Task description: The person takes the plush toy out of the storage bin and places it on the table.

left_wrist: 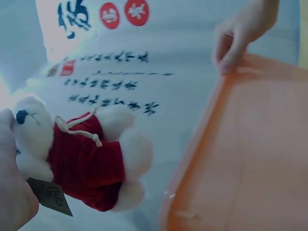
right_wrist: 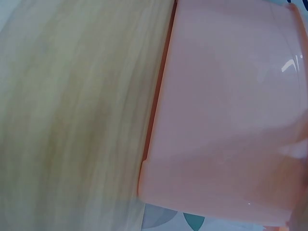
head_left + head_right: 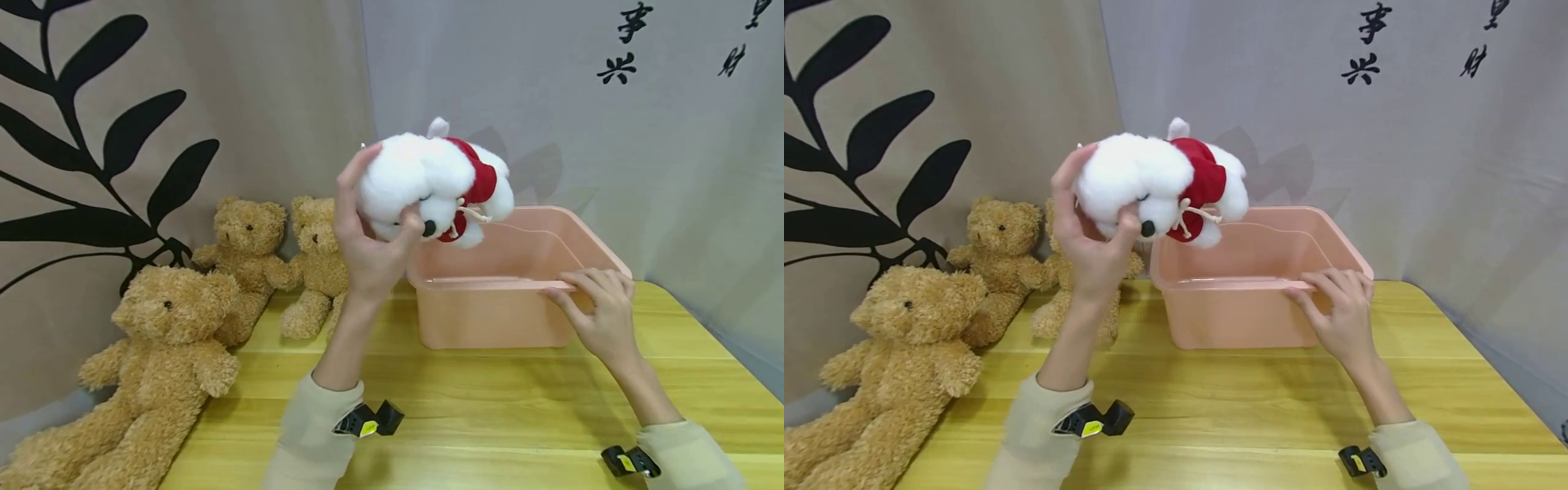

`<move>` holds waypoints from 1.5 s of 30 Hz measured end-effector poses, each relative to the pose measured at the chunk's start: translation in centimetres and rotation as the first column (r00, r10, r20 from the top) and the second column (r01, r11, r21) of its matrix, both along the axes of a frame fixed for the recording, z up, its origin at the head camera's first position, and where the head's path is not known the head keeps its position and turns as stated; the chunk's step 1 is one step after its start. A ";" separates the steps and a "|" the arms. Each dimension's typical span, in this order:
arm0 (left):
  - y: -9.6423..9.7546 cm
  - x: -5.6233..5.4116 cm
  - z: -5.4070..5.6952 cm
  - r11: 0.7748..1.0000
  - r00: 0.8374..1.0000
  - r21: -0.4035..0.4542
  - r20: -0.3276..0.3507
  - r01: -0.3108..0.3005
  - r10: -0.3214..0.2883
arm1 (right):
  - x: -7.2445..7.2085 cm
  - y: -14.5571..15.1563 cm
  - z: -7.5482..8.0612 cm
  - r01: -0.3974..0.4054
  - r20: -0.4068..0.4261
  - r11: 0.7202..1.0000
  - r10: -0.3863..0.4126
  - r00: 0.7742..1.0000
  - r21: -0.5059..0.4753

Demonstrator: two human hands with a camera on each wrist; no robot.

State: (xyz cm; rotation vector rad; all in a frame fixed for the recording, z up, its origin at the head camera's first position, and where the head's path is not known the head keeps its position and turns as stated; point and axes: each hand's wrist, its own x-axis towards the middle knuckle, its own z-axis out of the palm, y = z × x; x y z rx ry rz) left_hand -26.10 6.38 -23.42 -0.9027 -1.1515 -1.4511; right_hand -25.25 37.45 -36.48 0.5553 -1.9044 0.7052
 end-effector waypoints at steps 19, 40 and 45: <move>-6.8 3.0 -0.5 0.998 0.992 -0.059 0.126 0.025 -0.018 | 0.0 0.1 -0.2 0.008 -0.006 1.000 -0.008 1.000 0.003; -13.7 6.5 -2.7 0.938 0.936 -0.336 0.351 0.089 0.036 | -0.1 -0.2 0.0 -0.001 -0.028 1.000 0.001 1.000 0.009; -15.6 6.9 -3.1 0.903 0.906 -0.419 0.412 0.093 0.097 | 0.0 0.0 0.1 0.004 -0.025 1.000 -0.004 1.000 0.007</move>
